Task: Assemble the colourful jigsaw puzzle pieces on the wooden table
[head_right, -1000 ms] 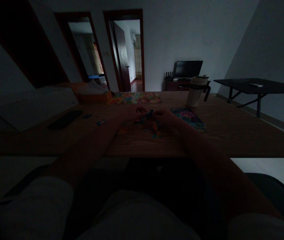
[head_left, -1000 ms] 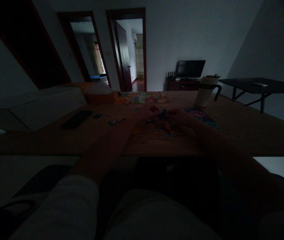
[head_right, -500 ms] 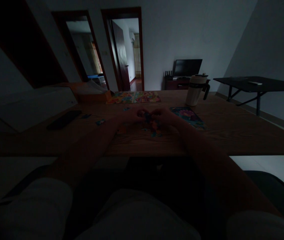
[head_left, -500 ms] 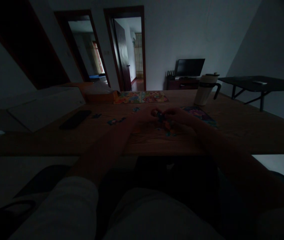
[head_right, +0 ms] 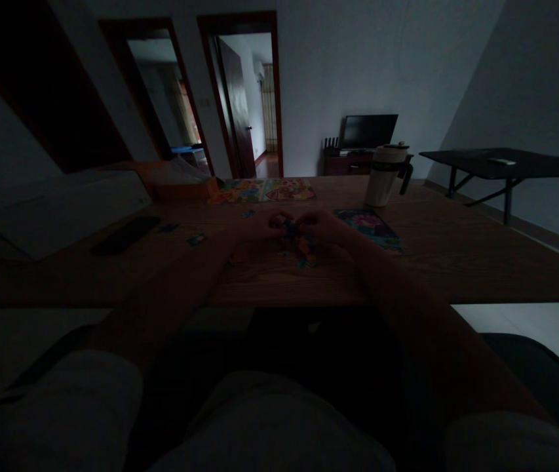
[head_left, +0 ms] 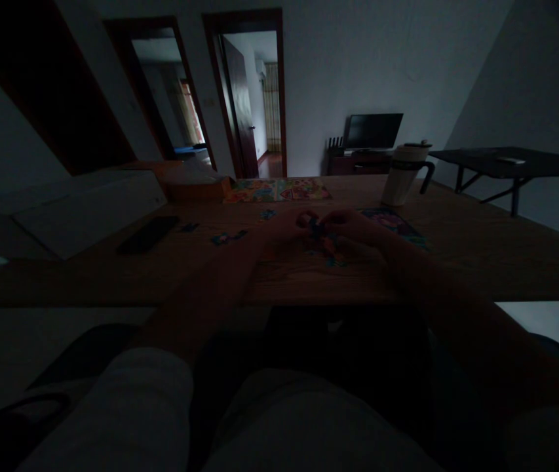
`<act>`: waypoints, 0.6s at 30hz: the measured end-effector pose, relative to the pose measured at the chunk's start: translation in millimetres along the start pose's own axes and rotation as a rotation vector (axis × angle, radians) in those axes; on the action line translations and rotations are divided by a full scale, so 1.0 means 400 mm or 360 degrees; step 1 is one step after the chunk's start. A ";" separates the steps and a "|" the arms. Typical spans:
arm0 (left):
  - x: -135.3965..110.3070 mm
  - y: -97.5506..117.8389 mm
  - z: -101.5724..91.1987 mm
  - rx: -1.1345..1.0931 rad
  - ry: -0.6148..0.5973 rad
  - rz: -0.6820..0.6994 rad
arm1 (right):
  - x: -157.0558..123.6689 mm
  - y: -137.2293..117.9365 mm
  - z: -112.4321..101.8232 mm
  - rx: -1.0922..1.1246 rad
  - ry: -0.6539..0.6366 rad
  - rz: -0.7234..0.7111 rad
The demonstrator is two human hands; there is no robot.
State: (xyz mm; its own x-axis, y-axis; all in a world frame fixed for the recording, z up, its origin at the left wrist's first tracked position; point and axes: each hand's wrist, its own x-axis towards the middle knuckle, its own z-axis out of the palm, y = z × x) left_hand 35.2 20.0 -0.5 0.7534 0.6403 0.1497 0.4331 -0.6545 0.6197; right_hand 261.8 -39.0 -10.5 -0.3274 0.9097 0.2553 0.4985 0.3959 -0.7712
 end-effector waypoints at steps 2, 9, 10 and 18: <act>0.000 0.004 -0.001 -0.0011 0.0002 -0.0017 | 0.001 0.000 0.001 0.0019 -0.0001 0.0009; -0.003 0.013 -0.030 0.0035 0.0315 -0.0084 | 0.013 0.014 -0.006 -0.0072 0.0254 0.0085; -0.004 0.014 -0.033 0.0073 0.0376 -0.0078 | 0.015 0.017 -0.007 -0.0103 0.0289 0.0102; -0.016 0.034 -0.078 0.0216 0.0584 -0.0064 | 0.022 0.039 -0.009 -0.0391 0.0249 0.0031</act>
State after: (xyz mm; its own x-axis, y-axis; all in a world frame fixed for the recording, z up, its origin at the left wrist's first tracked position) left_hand 20.7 19.7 30.9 0.5181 0.7516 0.4083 0.5387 -0.6575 0.5268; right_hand 269.5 -24.3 -18.2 -0.1974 0.9182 0.3433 0.6892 0.3791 -0.6175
